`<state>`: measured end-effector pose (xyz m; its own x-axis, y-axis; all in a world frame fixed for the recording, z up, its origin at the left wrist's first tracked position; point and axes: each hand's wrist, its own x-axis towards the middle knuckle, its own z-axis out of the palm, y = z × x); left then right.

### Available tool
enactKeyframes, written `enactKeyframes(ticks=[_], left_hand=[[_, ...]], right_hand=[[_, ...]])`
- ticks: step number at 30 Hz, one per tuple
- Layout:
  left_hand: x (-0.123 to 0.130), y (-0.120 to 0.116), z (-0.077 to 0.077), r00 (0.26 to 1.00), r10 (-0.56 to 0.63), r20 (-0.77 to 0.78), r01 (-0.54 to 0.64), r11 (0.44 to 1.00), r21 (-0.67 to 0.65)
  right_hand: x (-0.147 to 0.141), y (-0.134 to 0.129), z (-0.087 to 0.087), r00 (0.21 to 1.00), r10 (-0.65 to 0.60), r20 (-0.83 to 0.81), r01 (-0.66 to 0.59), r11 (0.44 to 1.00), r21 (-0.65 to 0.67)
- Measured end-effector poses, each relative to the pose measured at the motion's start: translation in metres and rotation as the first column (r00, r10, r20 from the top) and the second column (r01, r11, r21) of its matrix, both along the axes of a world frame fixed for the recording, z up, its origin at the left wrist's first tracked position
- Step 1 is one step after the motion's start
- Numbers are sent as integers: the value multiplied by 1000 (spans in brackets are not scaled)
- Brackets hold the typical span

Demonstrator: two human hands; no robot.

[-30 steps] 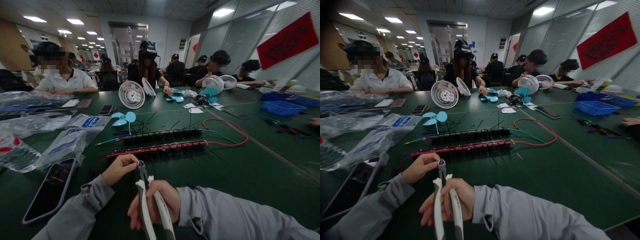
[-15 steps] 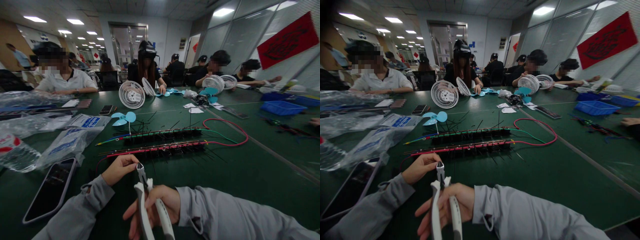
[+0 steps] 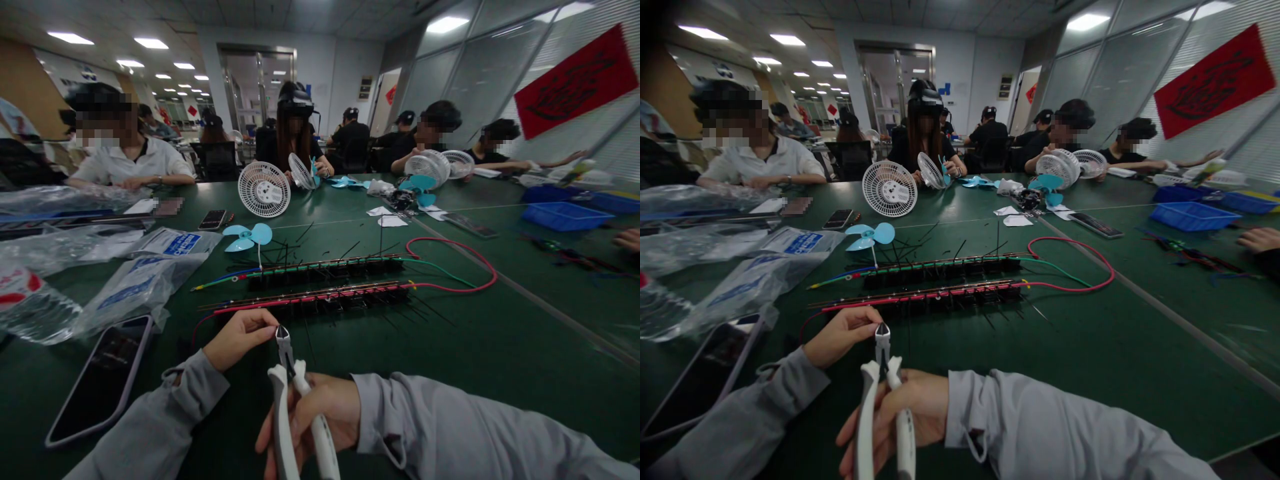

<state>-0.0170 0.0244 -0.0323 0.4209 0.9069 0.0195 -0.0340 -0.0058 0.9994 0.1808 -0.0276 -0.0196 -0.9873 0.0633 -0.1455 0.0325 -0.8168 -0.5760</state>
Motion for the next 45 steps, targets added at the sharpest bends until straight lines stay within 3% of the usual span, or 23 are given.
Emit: enactKeyframes(ticks=[12, 21, 30, 40, 45], left_hand=[[0, 0, 0, 1000, -3, 9, 3, 1000, -1], [0, -1, 2, 1000, -5, 1, 5, 1000, -5], [2, -1, 4, 1000, -9, -5, 9, 1000, -3], [3, -2, 4, 1000, -4, 9, 4, 1000, -22], [3, -2, 5, 1000, -5, 16, 5, 1000, -10]], right_hand=[[-1, 2, 0, 999, 25, 35, -23, 998, -57], [-1, 1, -1, 999, -7, 36, 8, 1000, -26], [1, 10, 4, 992, 120, 28, -119, 992, -42], [5, 5, 8, 999, 10, 32, -9, 1000, -14], [6, 5, 9, 1000, 26, 15, -26, 1000, -9]])
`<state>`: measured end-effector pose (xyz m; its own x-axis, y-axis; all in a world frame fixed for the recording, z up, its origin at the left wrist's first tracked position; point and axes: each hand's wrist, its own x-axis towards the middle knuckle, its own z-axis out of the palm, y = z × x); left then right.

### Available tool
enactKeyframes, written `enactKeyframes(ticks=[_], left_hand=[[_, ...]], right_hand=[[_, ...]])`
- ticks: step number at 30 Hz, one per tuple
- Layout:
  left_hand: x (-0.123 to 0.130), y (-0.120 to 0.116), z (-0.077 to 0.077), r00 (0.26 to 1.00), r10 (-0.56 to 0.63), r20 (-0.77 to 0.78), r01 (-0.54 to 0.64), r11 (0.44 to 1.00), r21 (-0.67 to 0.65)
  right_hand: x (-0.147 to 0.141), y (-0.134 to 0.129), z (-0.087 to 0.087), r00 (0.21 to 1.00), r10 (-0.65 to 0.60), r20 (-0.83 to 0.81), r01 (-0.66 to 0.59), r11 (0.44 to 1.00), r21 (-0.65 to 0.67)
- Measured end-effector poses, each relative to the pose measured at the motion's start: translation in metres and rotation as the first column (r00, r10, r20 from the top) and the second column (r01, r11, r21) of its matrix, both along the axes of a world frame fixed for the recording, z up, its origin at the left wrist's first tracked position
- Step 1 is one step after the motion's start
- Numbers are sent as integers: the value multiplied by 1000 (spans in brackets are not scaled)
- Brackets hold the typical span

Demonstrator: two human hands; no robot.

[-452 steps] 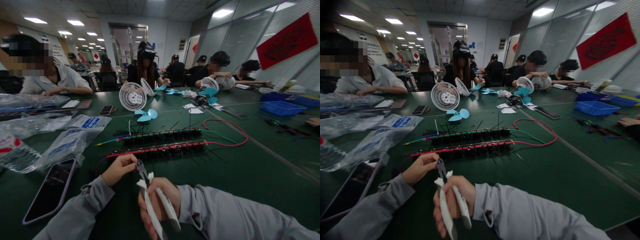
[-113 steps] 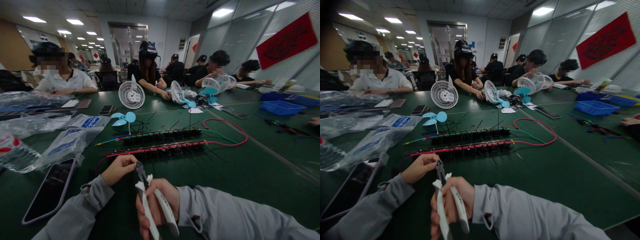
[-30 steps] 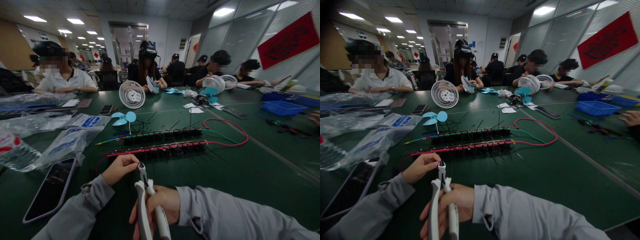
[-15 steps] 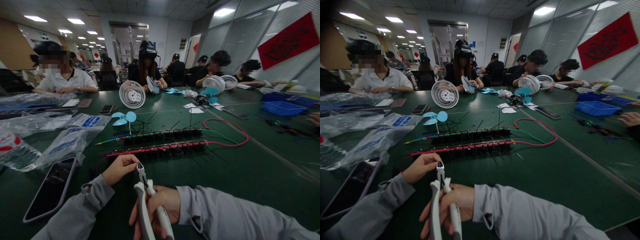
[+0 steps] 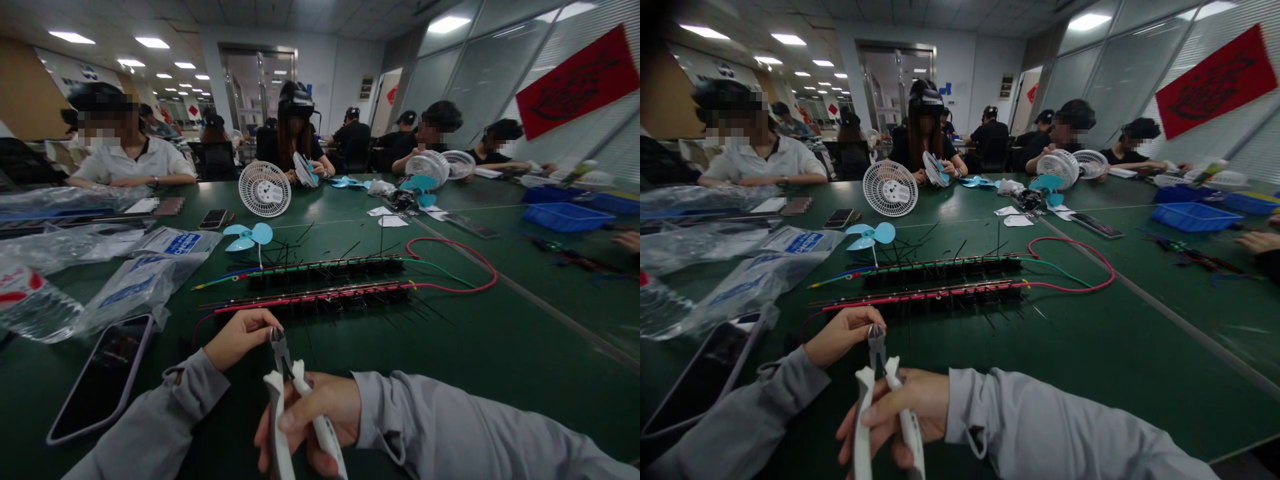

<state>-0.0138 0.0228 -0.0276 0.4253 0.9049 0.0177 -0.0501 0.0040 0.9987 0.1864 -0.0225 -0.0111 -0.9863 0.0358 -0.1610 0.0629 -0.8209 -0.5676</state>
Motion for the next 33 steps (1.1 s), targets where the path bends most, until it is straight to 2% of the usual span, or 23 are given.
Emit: enactKeyframes(ticks=[5, 13, 19, 25, 30, 33], left_hand=[[0, -1, 1, 1000, 6, -13, -6, 1000, 15], [-1, -1, 1, 999, -4, -36, 5, 1000, 29], [-1, -1, 1, 999, 16, -36, -15, 1000, 16], [0, -1, 0, 1000, 12, -12, -12, 1000, 2], [1, -1, 1, 1000, 17, -5, -17, 1000, 1], [1, -1, 1, 1000, 12, -21, -12, 1000, 4]], right_hand=[[0, -1, -6, 1000, -30, -6, 29, 999, -30], [-2, 3, -8, 1000, 15, -2, -15, 998, -64], [-5, -3, -14, 997, -72, 16, 73, 996, -49], [-4, -4, -11, 998, -61, 20, 61, 998, -30], [-2, -2, -8, 998, -18, 65, 22, 997, -71], [-2, -2, -6, 996, -32, 78, 39, 995, -89]])
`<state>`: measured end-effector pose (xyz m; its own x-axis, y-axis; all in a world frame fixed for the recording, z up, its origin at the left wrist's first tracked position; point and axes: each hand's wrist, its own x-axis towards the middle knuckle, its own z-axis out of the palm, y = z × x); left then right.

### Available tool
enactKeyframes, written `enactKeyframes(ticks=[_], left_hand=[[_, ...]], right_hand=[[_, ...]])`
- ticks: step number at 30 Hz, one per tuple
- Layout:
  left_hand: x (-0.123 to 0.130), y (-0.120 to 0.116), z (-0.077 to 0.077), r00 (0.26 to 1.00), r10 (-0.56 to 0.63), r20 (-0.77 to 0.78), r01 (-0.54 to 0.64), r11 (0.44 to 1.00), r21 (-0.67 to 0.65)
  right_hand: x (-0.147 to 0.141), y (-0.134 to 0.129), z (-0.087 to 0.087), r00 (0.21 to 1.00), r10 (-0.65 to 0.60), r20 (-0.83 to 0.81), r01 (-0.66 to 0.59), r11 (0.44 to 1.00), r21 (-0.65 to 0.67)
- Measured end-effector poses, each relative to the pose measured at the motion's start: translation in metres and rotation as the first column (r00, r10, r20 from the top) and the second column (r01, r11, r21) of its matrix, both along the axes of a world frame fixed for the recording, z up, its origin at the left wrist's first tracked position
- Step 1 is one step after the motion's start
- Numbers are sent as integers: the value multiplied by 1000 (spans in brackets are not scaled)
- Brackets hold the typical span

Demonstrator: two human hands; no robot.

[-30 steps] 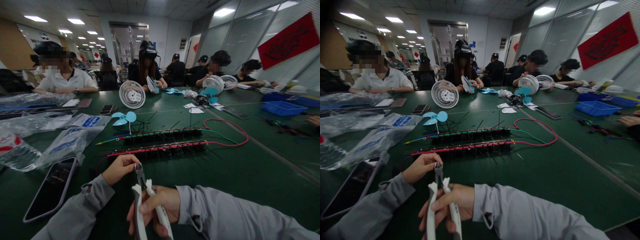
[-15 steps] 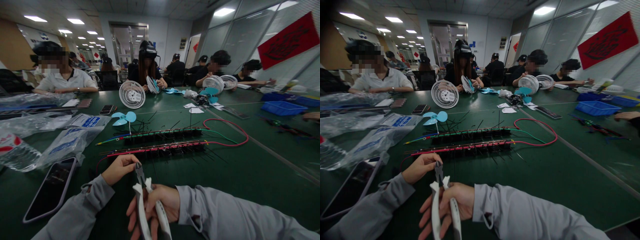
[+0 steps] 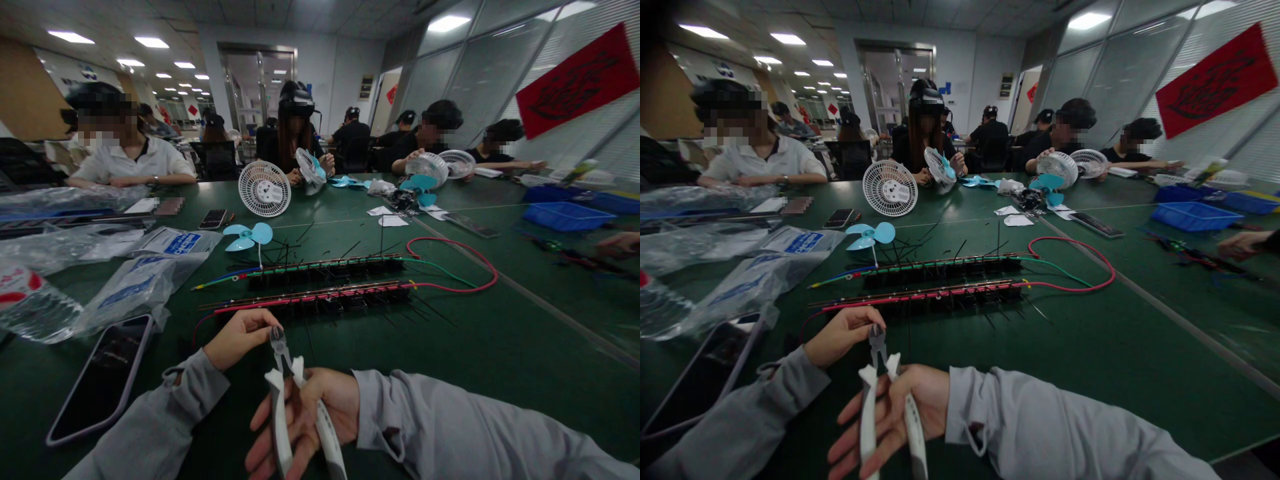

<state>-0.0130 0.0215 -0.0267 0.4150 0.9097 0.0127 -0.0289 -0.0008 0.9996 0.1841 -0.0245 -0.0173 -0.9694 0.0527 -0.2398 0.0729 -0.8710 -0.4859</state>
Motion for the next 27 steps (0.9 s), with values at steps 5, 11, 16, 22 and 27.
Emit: enactKeyframes(ticks=[5, 11, 16, 22, 27], left_hand=[[-1, 0, -1, 1000, -3, 5, 3, 1000, 16], [-1, 0, -1, 1000, -7, 23, 7, 1000, 1], [-1, -1, 0, 1000, -13, 17, 13, 1000, 8], [0, -1, 3, 1000, 4, -19, -4, 1000, 18], [0, 1, 3, 1000, 0, -15, 0, 1000, 29]], right_hand=[[0, 0, 4, 999, -33, -9, 33, 999, -4], [1, 1, 6, 999, -24, -25, 24, 1000, 1], [1, 4, 6, 1000, 23, -16, -22, 1000, 4], [2, 6, 5, 999, 42, -20, -42, 999, 10], [1, 6, 4, 999, 50, -13, -50, 999, -2]])
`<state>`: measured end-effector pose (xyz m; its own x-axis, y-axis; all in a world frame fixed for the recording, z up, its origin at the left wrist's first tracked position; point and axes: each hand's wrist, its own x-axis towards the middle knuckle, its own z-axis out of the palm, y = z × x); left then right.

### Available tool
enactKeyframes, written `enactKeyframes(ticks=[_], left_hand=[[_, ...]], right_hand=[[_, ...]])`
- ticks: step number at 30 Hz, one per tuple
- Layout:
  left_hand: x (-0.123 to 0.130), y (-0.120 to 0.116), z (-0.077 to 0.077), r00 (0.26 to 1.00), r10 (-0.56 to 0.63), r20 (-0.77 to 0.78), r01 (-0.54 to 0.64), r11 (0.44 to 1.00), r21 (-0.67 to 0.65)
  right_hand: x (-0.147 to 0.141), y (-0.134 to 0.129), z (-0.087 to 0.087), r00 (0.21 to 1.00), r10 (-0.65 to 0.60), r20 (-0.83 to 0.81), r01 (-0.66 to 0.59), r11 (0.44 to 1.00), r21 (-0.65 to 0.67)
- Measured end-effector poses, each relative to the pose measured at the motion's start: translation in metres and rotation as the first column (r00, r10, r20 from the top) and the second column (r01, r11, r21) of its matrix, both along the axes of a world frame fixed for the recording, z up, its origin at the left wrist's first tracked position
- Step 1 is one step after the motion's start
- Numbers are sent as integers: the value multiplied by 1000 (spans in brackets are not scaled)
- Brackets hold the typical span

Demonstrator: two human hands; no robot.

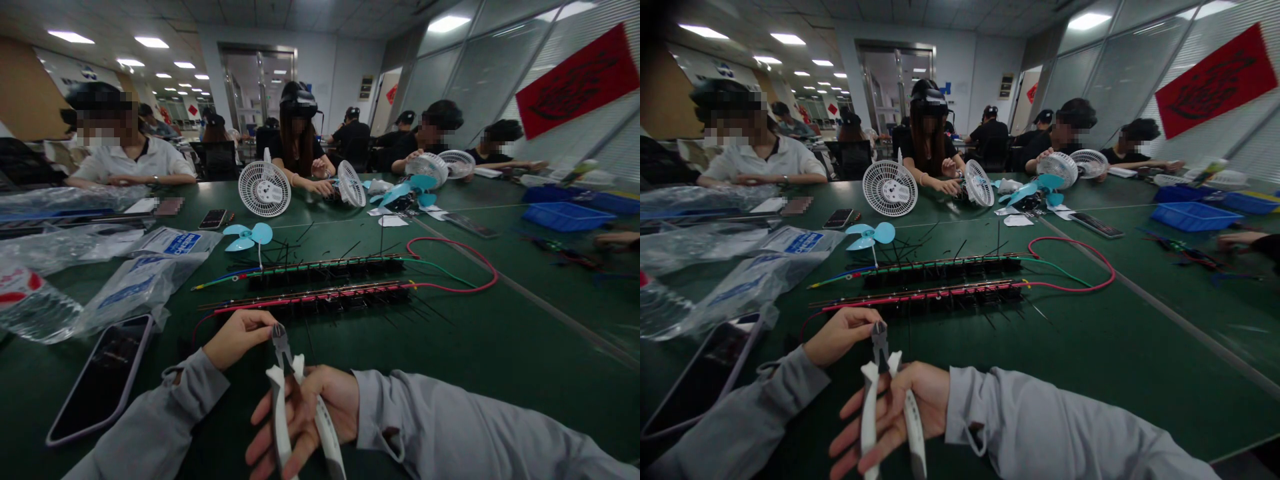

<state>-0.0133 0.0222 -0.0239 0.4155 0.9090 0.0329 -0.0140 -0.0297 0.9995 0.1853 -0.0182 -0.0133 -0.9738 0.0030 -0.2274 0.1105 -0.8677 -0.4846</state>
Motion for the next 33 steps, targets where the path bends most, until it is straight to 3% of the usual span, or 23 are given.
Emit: enactKeyframes(ticks=[9, 18, 29, 33], left_hand=[[-2, 1, -4, 1000, -2, 1, 2, 1000, 13], [-3, 1, -8, 999, 20, 27, -20, 1000, -24], [-3, 2, -7, 997, 29, 66, -25, 998, -56], [-3, 2, -8, 997, 27, 68, -24, 998, -55]], right_hand=[[2, 2, -3, 999, 9, -41, -10, 1000, -16], [-2, 0, -29, 994, -64, -94, 60, 997, -45], [-2, -1, -25, 991, -70, -115, 66, 997, -36], [-1, 1, -15, 998, -2, -67, 1, 1000, -14]])
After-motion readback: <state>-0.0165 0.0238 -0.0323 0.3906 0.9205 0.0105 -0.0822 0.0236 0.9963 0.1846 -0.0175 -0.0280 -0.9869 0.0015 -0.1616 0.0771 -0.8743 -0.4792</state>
